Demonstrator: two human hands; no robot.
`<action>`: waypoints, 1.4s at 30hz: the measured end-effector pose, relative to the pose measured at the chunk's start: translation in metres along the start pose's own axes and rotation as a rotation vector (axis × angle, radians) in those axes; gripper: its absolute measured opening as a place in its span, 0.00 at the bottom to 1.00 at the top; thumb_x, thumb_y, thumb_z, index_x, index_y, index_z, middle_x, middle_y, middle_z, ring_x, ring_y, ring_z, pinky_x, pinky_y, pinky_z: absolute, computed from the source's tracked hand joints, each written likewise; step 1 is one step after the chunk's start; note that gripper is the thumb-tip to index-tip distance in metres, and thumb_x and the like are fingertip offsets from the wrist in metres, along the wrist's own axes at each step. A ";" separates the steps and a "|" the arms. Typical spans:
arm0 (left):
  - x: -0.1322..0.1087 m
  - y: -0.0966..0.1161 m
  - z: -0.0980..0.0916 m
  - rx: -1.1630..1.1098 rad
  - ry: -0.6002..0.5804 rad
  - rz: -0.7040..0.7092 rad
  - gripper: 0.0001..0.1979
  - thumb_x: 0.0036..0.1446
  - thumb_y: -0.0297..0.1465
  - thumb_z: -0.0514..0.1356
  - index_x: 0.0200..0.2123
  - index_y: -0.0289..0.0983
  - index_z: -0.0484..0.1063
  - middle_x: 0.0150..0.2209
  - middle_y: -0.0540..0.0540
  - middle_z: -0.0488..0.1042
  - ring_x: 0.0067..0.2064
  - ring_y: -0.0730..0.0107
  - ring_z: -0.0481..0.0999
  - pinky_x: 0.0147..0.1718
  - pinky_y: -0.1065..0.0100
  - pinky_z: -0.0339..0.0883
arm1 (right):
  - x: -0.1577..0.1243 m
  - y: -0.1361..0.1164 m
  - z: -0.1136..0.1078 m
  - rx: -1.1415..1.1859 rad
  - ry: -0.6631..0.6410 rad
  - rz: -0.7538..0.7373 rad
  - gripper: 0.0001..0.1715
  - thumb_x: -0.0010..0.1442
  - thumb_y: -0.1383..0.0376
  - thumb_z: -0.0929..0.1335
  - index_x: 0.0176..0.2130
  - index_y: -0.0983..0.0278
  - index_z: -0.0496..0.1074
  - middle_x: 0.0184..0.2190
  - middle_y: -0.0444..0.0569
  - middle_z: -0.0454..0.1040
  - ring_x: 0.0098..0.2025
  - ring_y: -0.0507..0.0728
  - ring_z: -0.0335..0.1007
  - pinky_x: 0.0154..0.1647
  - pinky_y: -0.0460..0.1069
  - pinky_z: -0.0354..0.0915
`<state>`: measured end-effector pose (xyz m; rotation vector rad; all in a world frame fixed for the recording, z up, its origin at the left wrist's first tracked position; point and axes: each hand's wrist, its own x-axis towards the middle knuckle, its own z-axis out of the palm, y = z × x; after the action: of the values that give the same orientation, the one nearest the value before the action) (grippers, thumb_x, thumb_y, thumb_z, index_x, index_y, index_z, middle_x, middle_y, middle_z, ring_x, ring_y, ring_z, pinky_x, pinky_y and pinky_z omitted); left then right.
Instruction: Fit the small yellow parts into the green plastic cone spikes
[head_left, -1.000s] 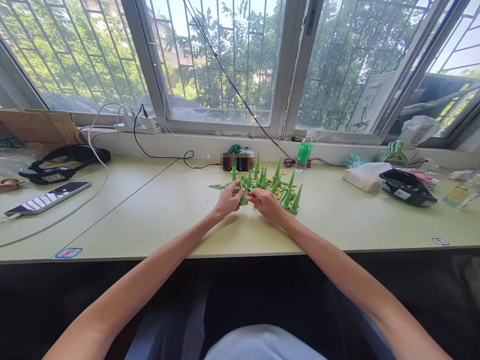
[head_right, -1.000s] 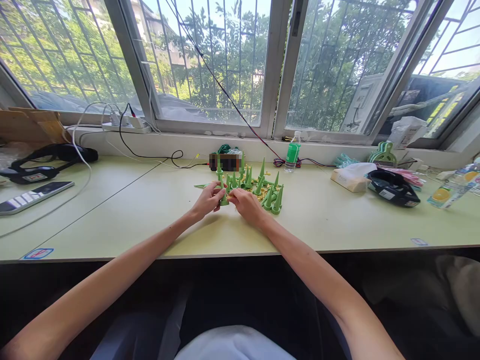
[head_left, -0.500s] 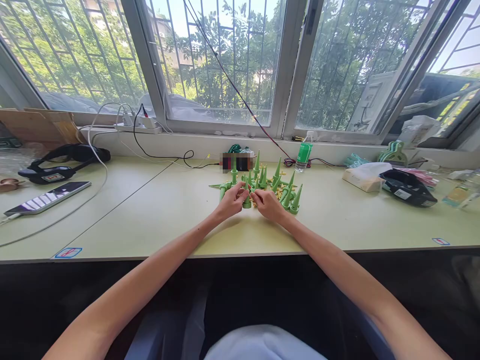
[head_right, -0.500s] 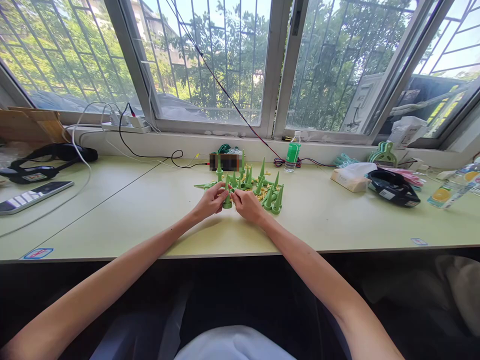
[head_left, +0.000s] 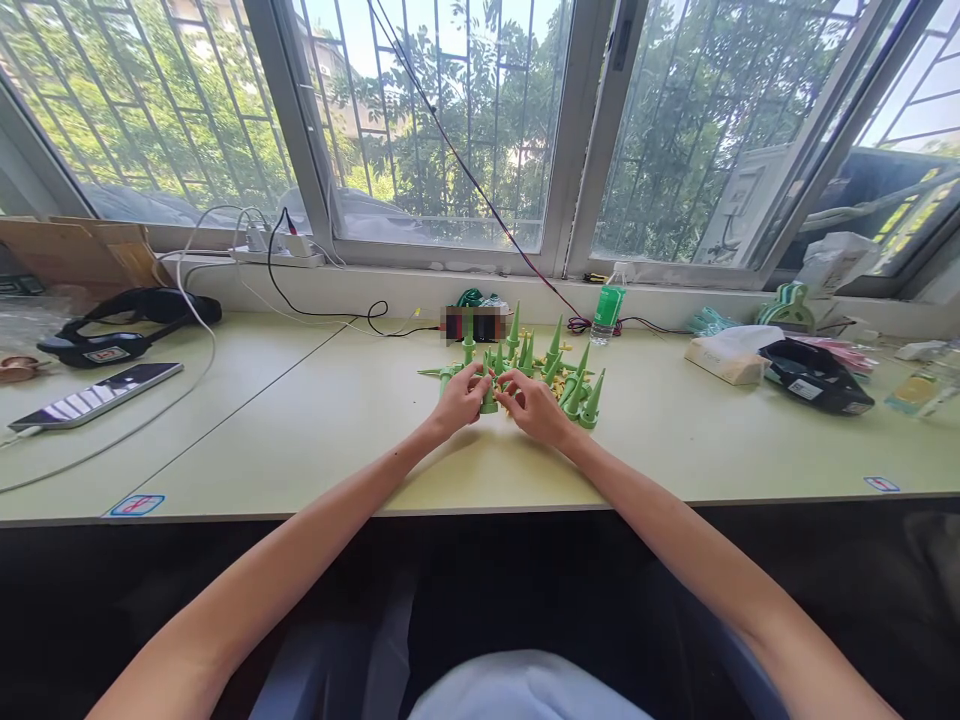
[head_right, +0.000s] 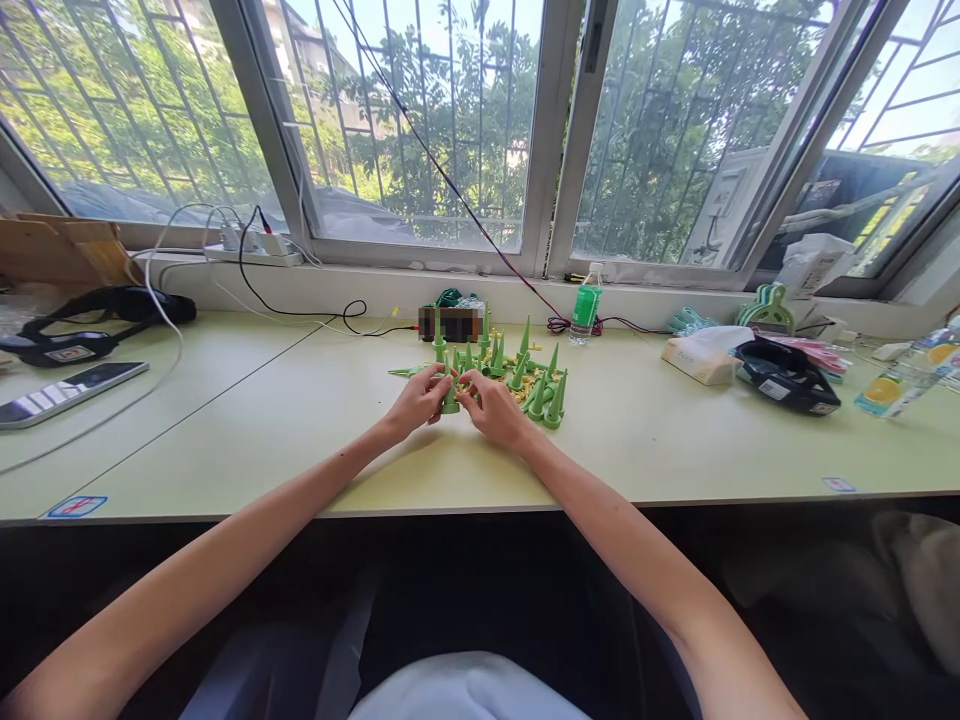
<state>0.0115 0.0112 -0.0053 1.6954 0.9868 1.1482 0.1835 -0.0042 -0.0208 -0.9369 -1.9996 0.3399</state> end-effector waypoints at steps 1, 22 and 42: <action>0.000 0.000 0.000 -0.008 0.013 -0.013 0.10 0.60 0.38 0.58 0.38 0.38 0.66 0.20 0.55 0.64 0.14 0.79 0.57 0.12 0.74 0.53 | 0.000 0.000 0.000 -0.011 -0.005 -0.018 0.13 0.66 0.60 0.65 0.48 0.63 0.69 0.32 0.46 0.75 0.25 0.51 0.65 0.32 0.46 0.60; -0.003 0.006 -0.001 -0.056 0.039 -0.083 0.10 0.58 0.37 0.59 0.37 0.36 0.67 0.19 0.55 0.65 0.15 0.80 0.57 0.11 0.77 0.50 | 0.001 0.006 0.000 -0.092 -0.006 -0.157 0.12 0.67 0.64 0.64 0.44 0.65 0.75 0.39 0.53 0.79 0.37 0.56 0.74 0.40 0.48 0.64; -0.007 0.003 -0.001 0.279 0.045 0.284 0.10 0.62 0.38 0.54 0.41 0.39 0.64 0.27 0.53 0.70 0.18 0.82 0.58 0.18 0.77 0.54 | 0.000 0.001 0.000 -0.027 -0.075 0.017 0.16 0.69 0.64 0.59 0.29 0.63 0.63 0.20 0.42 0.67 0.22 0.50 0.61 0.30 0.46 0.56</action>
<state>0.0090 0.0039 -0.0041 2.0924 0.9920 1.2798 0.1841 -0.0033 -0.0213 -0.9716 -2.0699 0.3638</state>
